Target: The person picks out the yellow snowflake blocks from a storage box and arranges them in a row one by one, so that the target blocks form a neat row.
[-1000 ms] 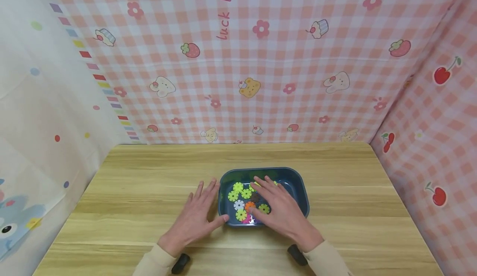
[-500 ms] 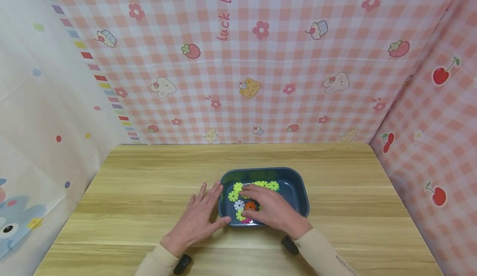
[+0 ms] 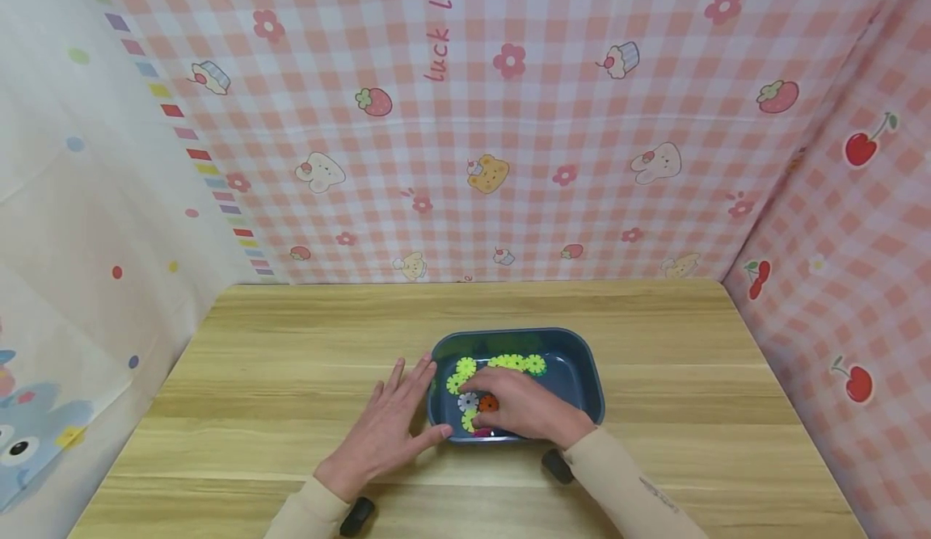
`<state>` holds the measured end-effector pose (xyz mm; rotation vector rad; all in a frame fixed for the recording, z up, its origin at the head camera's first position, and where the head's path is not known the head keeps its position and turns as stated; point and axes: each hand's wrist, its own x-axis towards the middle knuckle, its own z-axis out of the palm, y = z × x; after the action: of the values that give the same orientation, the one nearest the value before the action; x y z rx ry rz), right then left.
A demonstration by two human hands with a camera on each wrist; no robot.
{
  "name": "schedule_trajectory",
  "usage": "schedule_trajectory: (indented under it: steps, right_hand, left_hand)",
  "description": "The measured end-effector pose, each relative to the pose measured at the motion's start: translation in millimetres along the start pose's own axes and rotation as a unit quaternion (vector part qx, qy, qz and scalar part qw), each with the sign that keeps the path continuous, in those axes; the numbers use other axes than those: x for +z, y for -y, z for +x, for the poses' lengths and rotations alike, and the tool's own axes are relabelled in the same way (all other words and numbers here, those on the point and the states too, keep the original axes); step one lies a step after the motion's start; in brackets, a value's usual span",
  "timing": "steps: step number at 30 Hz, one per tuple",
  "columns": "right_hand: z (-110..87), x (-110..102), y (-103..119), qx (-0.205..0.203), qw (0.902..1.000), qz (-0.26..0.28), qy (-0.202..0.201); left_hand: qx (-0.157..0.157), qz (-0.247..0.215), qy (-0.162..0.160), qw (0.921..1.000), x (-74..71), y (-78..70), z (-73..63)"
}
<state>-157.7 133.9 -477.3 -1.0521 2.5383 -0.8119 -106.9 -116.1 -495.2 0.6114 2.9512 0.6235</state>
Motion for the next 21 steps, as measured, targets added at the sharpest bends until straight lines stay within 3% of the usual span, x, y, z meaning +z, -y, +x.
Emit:
schedule_trajectory:
  steps: [13, 21]
  right_hand:
    - [12.0, 9, -9, -0.027, 0.9986, 0.019, 0.04]
    - [14.9, 11, -13, -0.045, 0.9976, -0.006, 0.052]
  left_hand:
    - [0.001, -0.003, 0.005, 1.0, -0.7, 1.2, 1.0]
    - [-0.006, -0.013, 0.011, 0.9998, 0.2, 1.3, 2.1]
